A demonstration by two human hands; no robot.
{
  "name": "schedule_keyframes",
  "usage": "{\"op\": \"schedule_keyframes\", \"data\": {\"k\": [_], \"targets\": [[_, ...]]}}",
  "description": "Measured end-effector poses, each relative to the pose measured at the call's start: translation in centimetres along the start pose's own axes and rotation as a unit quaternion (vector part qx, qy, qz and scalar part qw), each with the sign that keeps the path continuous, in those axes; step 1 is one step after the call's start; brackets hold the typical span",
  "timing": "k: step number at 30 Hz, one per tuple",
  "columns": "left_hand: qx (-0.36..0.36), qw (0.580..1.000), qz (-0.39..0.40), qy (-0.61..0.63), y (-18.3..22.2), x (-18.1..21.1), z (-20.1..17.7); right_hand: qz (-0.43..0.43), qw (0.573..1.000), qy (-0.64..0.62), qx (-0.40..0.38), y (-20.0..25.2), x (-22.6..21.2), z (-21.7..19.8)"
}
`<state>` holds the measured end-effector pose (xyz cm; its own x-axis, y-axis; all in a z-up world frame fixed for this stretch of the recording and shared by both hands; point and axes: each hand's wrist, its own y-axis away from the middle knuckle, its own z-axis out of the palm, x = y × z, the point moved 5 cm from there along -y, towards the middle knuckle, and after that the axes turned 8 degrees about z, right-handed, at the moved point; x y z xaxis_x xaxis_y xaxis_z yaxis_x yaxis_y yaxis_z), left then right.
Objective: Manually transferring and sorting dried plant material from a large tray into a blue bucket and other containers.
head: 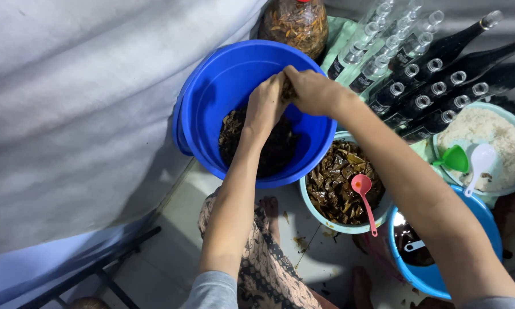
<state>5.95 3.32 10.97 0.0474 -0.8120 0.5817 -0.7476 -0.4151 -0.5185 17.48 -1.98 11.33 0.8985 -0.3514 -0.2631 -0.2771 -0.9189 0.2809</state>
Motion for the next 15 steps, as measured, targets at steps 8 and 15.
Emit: {"op": "schedule_keyframes", "data": {"k": [8,15], "targets": [[-0.049,0.995,-0.071,-0.046,0.9,-4.0,1.5,-0.037,0.918,0.282,0.276,-3.1,-0.2,5.6],[-0.107,0.965,-0.22,-0.089,2.1,-6.6,1.0,0.092,0.966,0.177,0.166,-3.0,-1.4,4.2]]}}
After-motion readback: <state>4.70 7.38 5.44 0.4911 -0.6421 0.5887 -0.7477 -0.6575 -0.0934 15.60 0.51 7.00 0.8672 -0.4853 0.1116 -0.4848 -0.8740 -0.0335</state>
